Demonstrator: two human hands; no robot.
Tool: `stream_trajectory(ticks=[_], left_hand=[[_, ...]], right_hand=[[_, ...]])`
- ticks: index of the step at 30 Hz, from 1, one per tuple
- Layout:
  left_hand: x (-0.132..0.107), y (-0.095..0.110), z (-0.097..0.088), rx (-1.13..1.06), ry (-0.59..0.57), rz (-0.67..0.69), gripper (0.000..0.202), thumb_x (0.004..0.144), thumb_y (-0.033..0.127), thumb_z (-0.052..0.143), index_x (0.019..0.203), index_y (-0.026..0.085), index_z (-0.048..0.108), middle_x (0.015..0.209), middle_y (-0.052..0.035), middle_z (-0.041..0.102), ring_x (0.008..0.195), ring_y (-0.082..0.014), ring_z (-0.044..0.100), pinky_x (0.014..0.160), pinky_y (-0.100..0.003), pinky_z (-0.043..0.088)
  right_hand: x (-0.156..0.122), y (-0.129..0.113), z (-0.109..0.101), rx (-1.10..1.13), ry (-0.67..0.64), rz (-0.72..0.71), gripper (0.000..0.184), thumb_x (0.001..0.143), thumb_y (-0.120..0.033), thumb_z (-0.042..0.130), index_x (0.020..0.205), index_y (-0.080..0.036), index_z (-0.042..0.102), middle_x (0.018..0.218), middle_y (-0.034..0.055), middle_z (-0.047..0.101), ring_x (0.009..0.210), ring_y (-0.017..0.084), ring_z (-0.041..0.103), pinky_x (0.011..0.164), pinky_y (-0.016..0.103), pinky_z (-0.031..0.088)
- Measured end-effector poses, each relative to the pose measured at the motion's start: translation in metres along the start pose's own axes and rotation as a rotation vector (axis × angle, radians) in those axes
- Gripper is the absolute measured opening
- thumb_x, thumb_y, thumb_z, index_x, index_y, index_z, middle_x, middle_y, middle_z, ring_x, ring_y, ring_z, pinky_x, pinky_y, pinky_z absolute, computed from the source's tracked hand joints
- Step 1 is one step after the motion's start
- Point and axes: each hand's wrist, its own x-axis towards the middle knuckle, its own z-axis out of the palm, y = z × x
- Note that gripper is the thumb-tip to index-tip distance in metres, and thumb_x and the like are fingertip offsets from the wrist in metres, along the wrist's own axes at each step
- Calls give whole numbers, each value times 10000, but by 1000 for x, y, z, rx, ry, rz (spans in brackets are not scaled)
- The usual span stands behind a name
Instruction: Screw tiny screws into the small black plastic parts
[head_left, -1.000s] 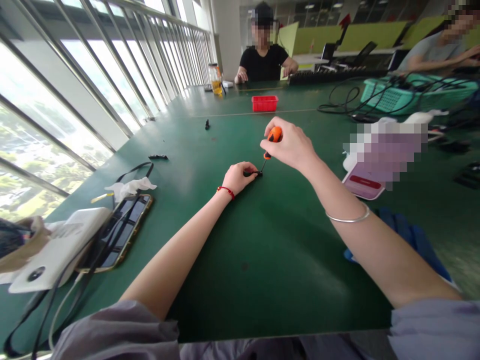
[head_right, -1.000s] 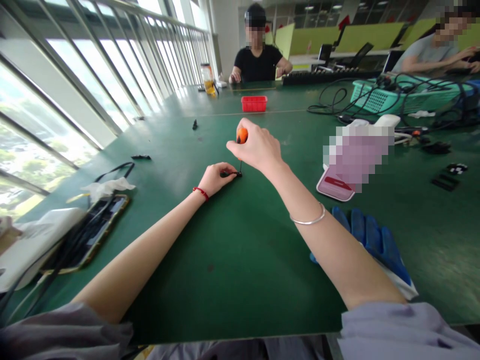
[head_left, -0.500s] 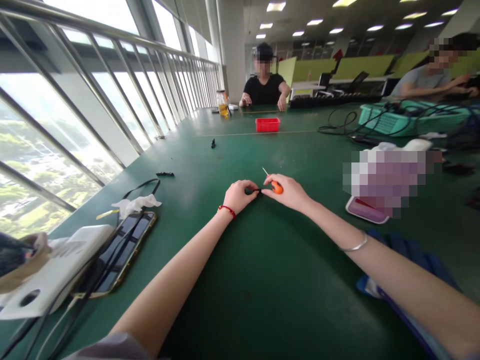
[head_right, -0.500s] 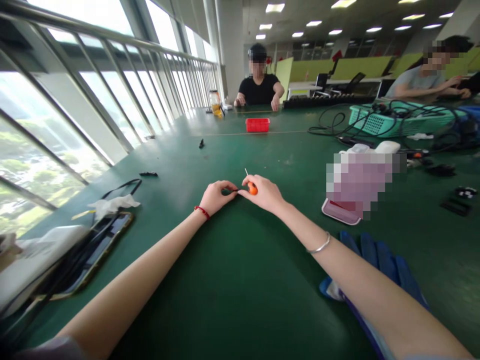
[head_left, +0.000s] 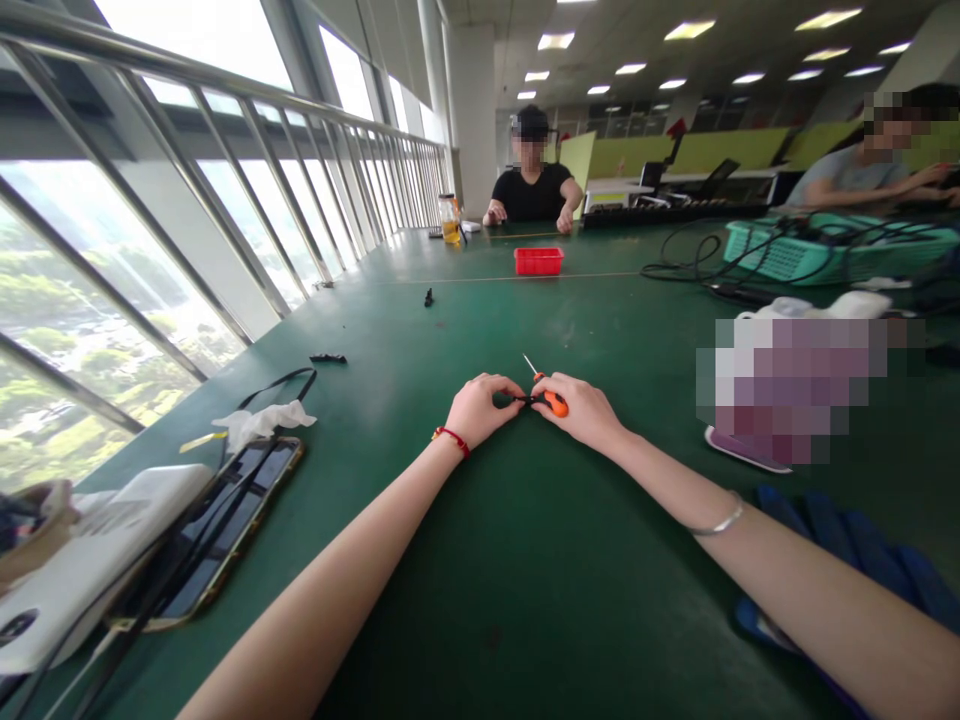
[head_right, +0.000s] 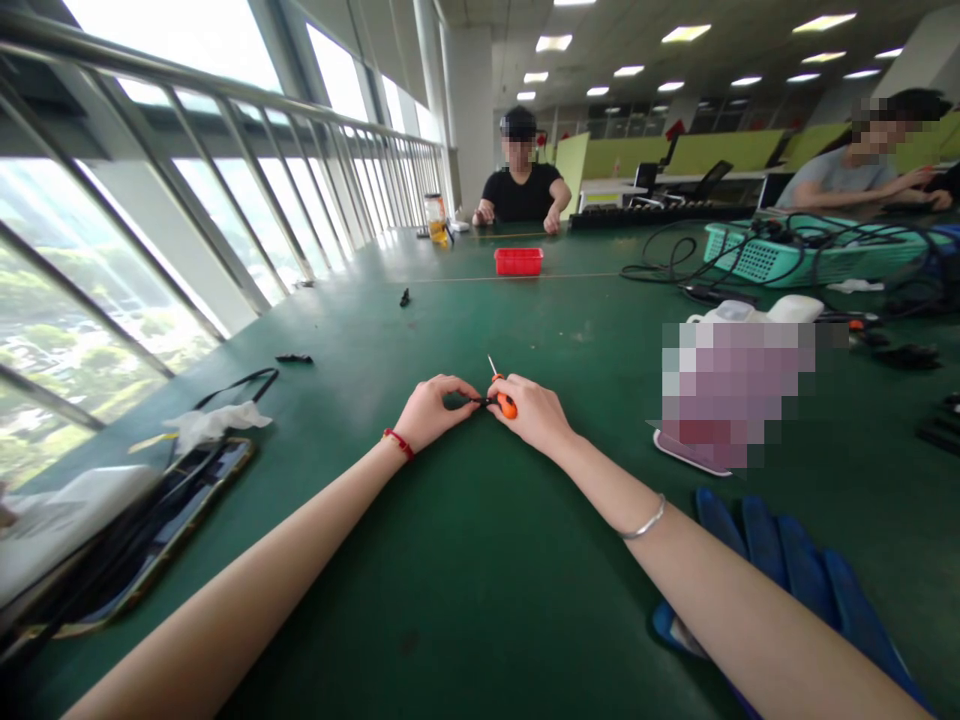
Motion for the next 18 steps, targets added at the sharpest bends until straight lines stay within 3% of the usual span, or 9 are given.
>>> stream_trajectory(ticks=[18], left_hand=[[0, 2, -2, -26, 30, -25, 116, 728, 286, 627, 783, 207, 690, 850, -10, 701, 852, -171, 609, 816, -308, 482]], right_hand=[[-1, -3, -2, -16, -17, -23, 149, 797, -292, 555, 922, -239, 617, 908, 11, 628, 778, 161, 589, 607, 257, 405]])
